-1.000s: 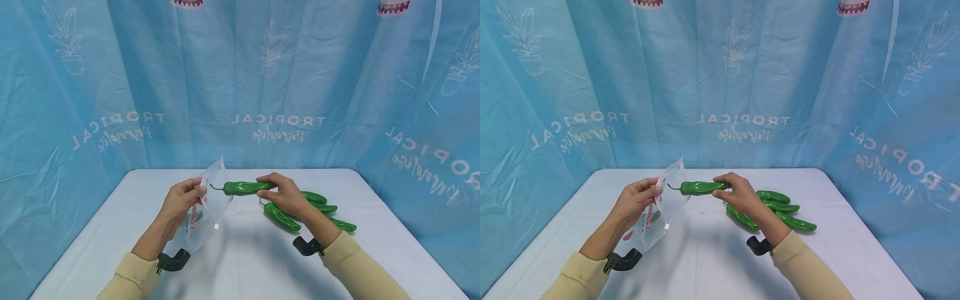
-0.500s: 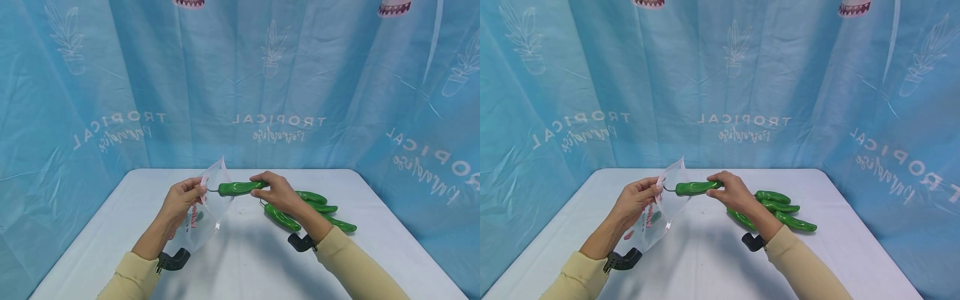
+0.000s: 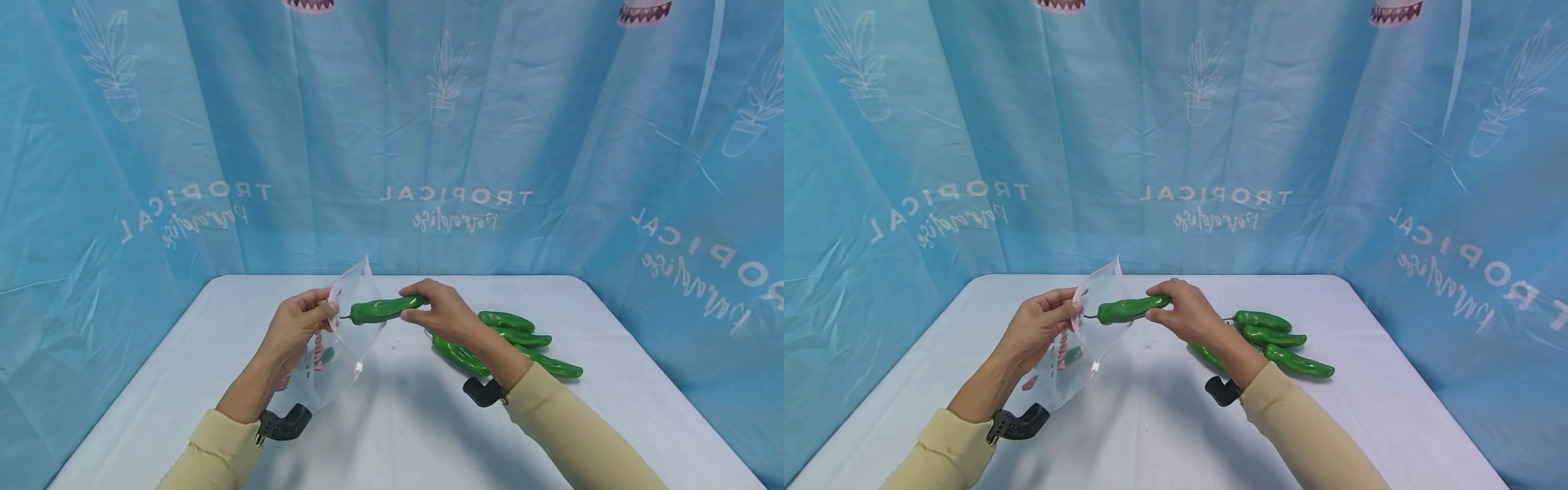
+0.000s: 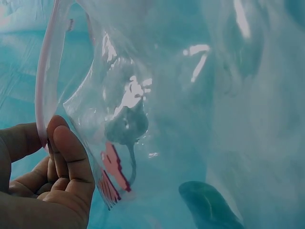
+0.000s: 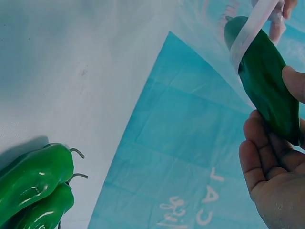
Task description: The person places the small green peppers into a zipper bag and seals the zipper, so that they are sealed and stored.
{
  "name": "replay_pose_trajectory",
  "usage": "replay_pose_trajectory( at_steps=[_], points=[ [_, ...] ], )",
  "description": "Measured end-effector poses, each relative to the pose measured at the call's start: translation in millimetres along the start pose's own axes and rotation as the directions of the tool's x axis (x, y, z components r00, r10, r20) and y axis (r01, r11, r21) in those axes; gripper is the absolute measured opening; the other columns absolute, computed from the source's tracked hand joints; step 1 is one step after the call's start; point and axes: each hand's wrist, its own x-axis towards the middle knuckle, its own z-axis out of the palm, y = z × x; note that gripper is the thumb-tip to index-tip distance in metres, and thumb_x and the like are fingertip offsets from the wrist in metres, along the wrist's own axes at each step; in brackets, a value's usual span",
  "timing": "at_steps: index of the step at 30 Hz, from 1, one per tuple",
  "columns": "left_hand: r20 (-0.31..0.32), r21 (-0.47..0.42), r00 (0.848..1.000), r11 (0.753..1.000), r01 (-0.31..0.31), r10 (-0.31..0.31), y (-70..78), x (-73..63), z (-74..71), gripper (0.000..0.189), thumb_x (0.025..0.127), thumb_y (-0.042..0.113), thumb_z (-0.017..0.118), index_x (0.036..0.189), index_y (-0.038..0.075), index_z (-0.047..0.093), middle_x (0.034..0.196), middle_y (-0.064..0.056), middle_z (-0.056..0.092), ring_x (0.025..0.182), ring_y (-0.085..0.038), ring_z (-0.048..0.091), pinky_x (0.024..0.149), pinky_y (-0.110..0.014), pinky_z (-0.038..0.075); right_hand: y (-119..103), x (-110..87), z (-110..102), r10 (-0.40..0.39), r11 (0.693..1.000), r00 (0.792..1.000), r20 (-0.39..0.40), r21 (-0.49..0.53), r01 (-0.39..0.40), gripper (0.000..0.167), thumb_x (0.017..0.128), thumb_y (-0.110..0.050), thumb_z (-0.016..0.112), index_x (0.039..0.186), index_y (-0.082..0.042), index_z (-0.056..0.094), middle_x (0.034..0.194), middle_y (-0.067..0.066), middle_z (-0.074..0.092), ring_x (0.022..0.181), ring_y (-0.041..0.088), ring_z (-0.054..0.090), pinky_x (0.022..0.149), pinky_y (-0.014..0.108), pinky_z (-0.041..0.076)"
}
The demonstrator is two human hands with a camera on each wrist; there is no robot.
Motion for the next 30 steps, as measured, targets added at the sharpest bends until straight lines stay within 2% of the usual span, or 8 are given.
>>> replay_pose_trajectory(
  at_steps=[7, 15, 20, 30],
  points=[
    [0.012, -0.012, 1.0, 1.0, -0.01, 0.01, 0.9, -0.9, -0.6, 0.04, 0.091, 0.022, 0.062, 0.126, 0.004, 0.055, 0.1, -0.003, 0.061, 0.082, -0.014, 0.058, 0.081, -0.023, 0.05, -3, 4.2, 4, -0.031, 0.999, 1.0, 0.002, -0.024, 0.031, 0.038, 0.086, -0.022, 0.069, 0.123, -0.016, 0.062, 0.125, 0.002, 0.059, 0.117, 0.019, 0.055, 0.098, 0.041, 0.047],
    [0.019, -0.021, 1.0, 1.0, -0.016, 0.016, 1.2, -1.0, 0.1, 0.041, 0.091, 0.022, 0.062, 0.127, 0.003, 0.054, 0.117, -0.018, 0.058, 0.084, -0.015, 0.058, 0.081, -0.023, 0.051, -5, 10.3, 10, -0.068, 0.996, 0.998, 0.009, -0.063, 0.069, 0.037, 0.085, -0.022, 0.069, 0.121, -0.013, 0.063, 0.121, 0.004, 0.061, 0.113, 0.019, 0.056, 0.095, 0.042, 0.048],
    [0.023, -0.028, 0.999, 0.999, -0.022, 0.022, 1.1, -0.7, 0.1, 0.041, 0.092, 0.021, 0.062, 0.127, 0.003, 0.054, 0.117, -0.018, 0.058, 0.083, -0.014, 0.059, 0.079, -0.023, 0.051, -5, 13.7, 14, -0.083, 0.992, 0.996, 0.011, -0.099, 0.084, 0.036, 0.085, -0.022, 0.07, 0.12, -0.013, 0.063, 0.119, 0.004, 0.062, 0.109, 0.019, 0.057, 0.093, 0.041, 0.049],
    [0.01, -0.019, 1.0, 1.0, -0.002, 0.003, 0.6, -0.6, 0.8, 0.04, 0.092, 0.022, 0.062, 0.127, 0.005, 0.054, 0.123, -0.021, 0.055, 0.088, -0.017, 0.058, 0.084, -0.026, 0.049, -12, 20.3, 20, -0.112, 0.982, 0.993, 0.038, -0.15, 0.116, 0.037, 0.086, -0.024, 0.069, 0.121, -0.013, 0.062, 0.119, 0.005, 0.062, 0.107, 0.019, 0.057, 0.09, 0.039, 0.05]
  ],
)
